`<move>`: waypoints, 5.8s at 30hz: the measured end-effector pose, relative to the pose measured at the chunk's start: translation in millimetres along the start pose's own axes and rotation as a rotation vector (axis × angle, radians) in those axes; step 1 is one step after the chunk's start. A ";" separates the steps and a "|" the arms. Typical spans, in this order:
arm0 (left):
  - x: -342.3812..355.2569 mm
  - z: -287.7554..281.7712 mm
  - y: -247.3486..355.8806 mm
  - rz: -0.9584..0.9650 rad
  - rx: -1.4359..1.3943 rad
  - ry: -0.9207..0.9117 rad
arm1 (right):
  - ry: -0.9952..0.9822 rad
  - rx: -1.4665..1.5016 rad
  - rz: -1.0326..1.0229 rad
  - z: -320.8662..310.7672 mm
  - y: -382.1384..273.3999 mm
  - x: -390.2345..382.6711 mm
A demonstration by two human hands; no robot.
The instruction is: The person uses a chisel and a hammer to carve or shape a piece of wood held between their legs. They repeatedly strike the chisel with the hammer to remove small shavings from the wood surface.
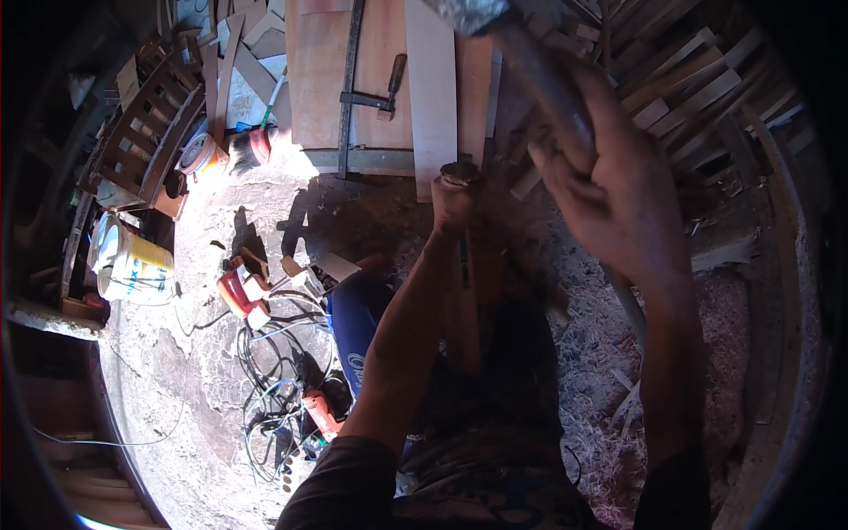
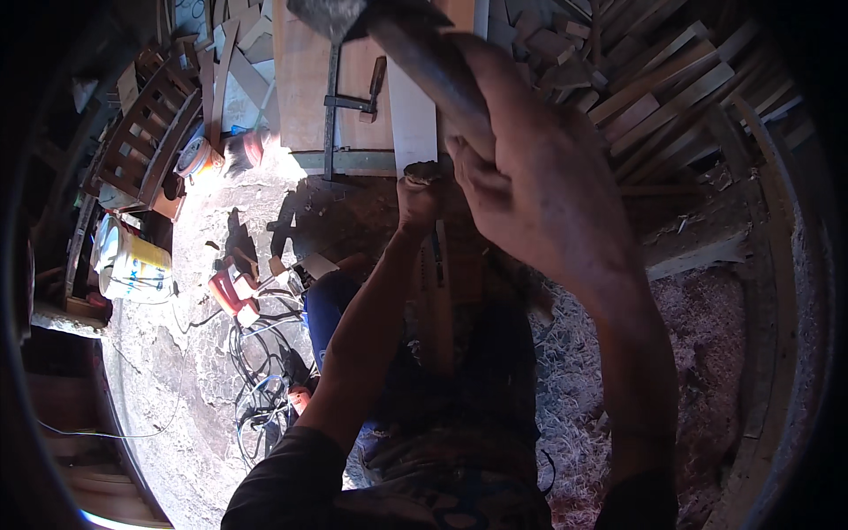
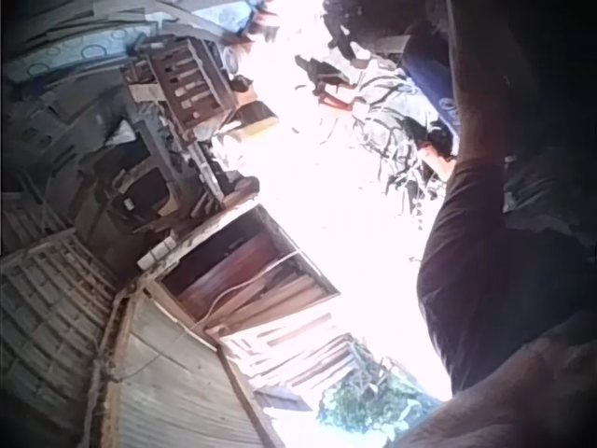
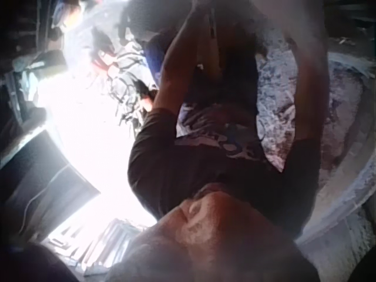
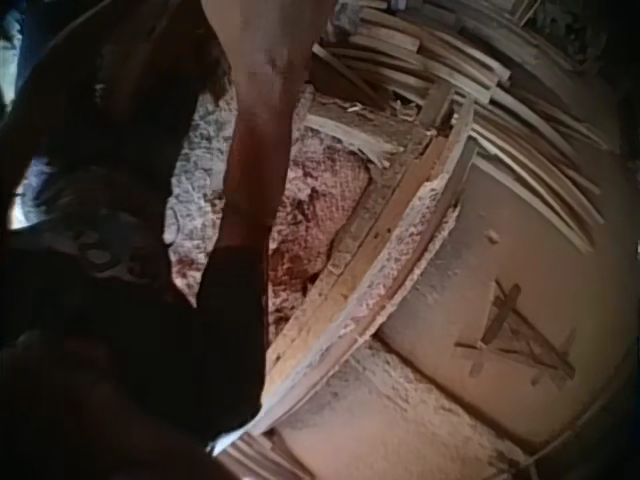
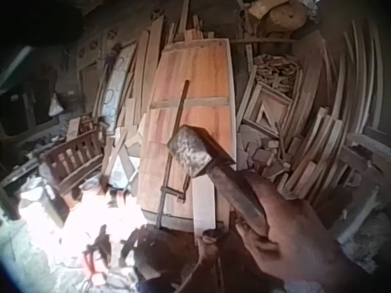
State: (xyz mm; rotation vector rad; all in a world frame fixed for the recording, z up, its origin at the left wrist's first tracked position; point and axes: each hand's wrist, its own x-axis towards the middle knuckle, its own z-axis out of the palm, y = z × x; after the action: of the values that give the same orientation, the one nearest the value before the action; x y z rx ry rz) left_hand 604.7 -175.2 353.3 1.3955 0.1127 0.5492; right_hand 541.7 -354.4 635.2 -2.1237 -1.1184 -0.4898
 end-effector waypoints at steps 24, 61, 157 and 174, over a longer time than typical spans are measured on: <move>-19.0 16.8 11.9 0.192 0.238 0.084 | 0.156 -0.165 0.217 -43.6 -7.9 46.4; -5.5 1.8 -2.2 0.086 0.031 -0.018 | -0.332 0.110 0.207 39.6 20.6 -54.6; 57.7 19.7 -27.7 -0.850 0.010 -0.519 | -0.778 0.124 1.105 163.0 156.2 -305.6; -50.7 -63.9 77.8 0.132 0.206 0.233 | -0.961 -0.191 0.658 189.7 144.1 -303.1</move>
State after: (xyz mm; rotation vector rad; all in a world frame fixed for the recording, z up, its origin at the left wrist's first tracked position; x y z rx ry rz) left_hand 512.3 -133.8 402.8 1.5418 0.2725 0.8281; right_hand 494.1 -450.3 264.8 -2.7848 -0.7224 0.8405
